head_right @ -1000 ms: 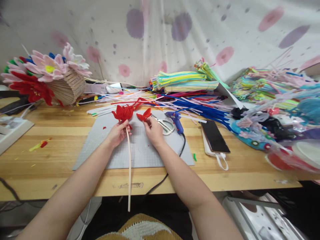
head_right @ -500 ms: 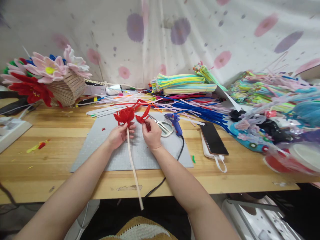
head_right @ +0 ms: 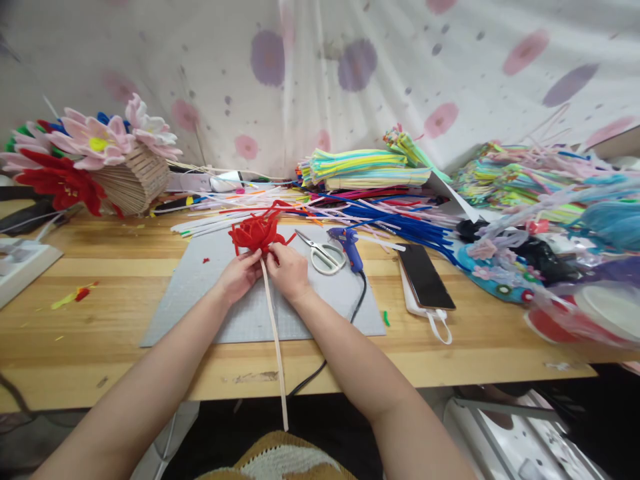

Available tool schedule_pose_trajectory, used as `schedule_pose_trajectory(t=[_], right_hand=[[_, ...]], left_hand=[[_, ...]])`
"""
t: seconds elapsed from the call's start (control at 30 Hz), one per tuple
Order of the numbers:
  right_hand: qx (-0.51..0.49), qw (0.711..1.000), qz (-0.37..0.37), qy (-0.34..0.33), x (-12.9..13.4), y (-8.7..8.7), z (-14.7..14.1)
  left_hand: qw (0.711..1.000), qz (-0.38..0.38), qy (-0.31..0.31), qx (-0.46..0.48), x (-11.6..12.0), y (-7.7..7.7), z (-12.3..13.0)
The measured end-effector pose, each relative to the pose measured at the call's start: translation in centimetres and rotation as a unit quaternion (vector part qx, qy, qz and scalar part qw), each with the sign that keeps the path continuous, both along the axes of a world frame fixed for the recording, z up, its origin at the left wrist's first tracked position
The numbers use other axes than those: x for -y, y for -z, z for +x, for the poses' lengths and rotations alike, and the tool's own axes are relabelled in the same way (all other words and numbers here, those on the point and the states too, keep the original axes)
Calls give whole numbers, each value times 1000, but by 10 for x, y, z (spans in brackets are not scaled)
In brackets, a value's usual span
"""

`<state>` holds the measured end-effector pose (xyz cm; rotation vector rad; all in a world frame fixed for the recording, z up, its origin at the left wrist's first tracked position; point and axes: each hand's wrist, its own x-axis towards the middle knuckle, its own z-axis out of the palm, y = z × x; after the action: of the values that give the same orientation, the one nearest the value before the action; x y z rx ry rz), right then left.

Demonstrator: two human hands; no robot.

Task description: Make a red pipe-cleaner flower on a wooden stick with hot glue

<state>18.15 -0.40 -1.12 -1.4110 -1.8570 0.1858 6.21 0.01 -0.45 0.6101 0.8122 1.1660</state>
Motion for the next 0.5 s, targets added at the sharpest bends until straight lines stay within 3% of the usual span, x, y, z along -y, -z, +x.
schedule_pose_trajectory(t=[0.23, 0.37, 0.5], right_hand=[[10, 1000, -1, -15, 0, -1, 0], [-14, 1000, 2, 8, -2, 0, 1], [27, 1000, 16, 1, -2, 0, 1]], left_hand=[[1000, -8, -27, 6, 3, -3, 3], [1000, -11, -15, 11, 4, -5, 6], [1000, -10, -11, 10, 4, -3, 7]])
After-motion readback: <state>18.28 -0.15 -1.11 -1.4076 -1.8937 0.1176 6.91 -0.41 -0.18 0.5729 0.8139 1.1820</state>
